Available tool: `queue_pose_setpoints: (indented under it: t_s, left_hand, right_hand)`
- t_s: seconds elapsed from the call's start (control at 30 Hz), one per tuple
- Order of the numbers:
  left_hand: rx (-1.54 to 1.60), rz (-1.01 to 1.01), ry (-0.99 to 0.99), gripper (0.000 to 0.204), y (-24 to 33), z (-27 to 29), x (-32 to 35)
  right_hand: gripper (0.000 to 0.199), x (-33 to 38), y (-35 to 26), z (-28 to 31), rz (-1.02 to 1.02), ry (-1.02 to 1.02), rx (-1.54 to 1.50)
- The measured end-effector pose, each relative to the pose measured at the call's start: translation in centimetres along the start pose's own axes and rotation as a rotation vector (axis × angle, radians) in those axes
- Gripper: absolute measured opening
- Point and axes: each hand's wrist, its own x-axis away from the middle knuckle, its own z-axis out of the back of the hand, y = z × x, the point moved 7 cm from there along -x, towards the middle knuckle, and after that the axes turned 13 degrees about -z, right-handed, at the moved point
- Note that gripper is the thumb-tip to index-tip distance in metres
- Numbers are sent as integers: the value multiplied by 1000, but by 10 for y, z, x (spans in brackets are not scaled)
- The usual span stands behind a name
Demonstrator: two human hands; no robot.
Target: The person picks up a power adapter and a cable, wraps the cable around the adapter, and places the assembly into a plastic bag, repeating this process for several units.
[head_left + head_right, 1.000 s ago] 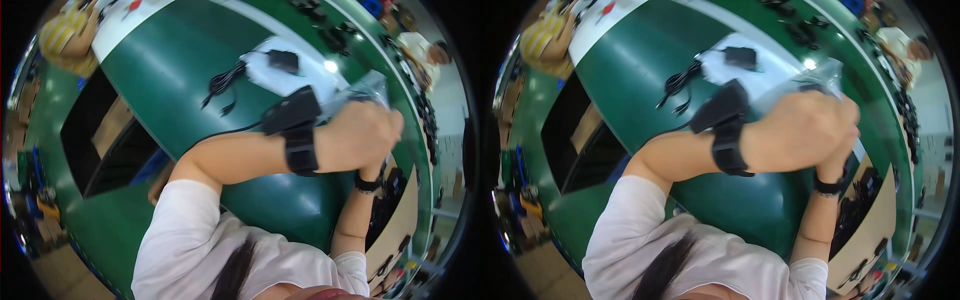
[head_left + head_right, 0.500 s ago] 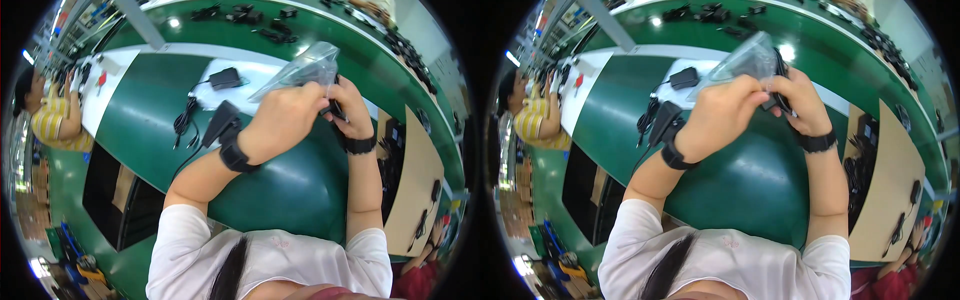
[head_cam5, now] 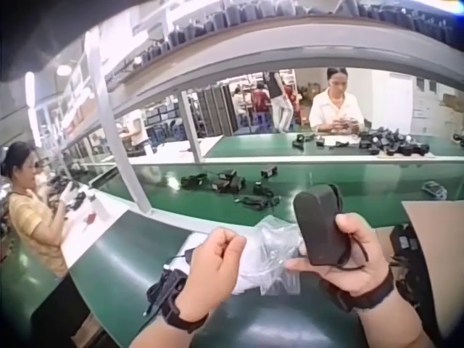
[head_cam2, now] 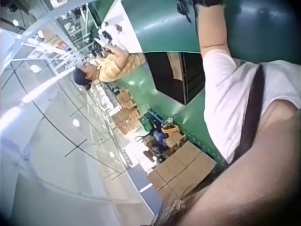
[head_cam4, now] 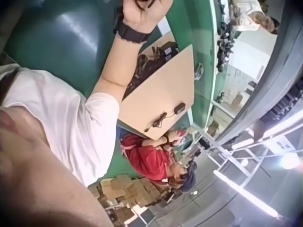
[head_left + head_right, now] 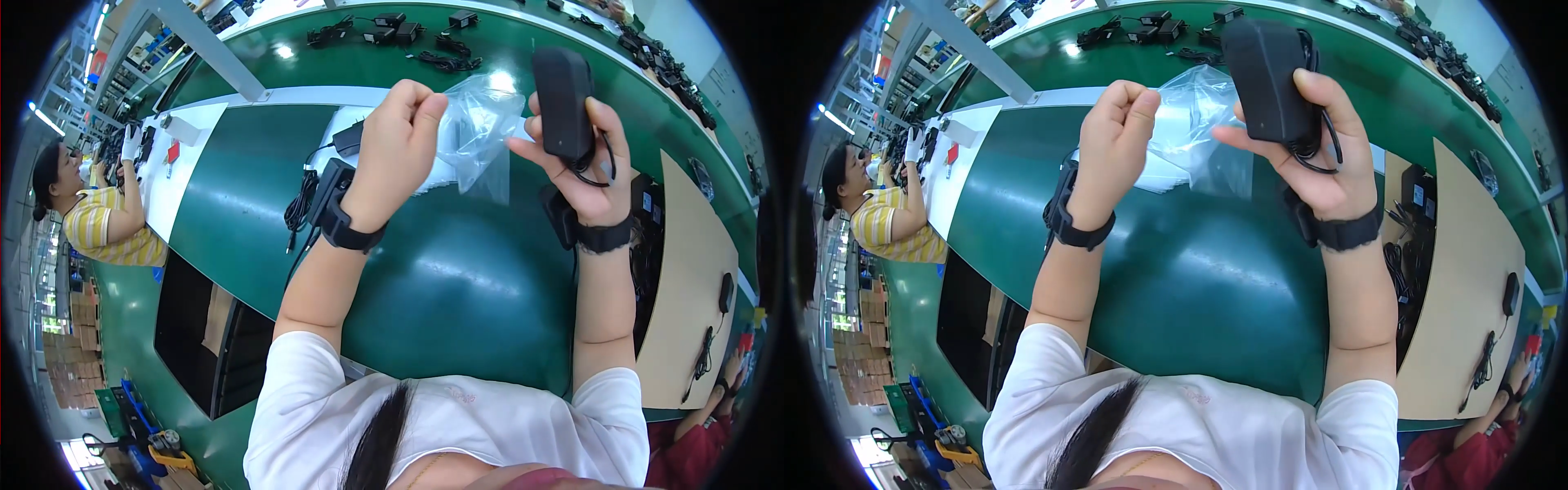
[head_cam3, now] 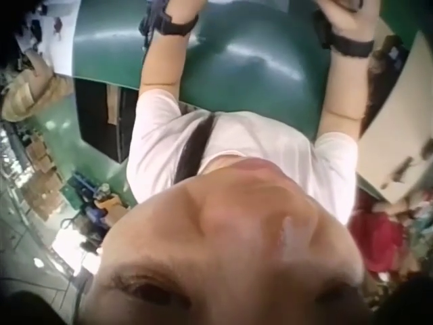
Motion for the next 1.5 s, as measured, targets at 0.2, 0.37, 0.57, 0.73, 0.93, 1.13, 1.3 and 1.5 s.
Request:
queue_pose_setpoints:
  t_s: [0.2,0.37,0.57,0.73,0.93,1.13,1.3,1.5]
  left_hand:
    - [-5,-163,29,13,25,-11,8]
    - [459,69,144,18,16,-4,9]
    - [210,-13,159,21,15,13,2]
    - [278,69,121,20,9,12,3]
    - [311,58,53,18,14,6,4]
    - [304,97,-18,14,20,-8,4]
    - [190,-11,-36,15,21,-16,14]
    - [366,-189,326,9,23,1,11]
  right_hand:
    - [39,-1,10,-16,113,-7,332]
    - [41,-8,15,-17,374,458,948]
    - [49,-4,32,-36,512,428,1356]
    - [50,-7,34,-37,466,317,1385]
    - [49,-15,44,-37,239,15,1281]
    - [39,-16,26,-11,284,458,1093]
    - [31,-22,22,-3,267,443,807]
    - [55,-21,42,-19,807,420,1574]
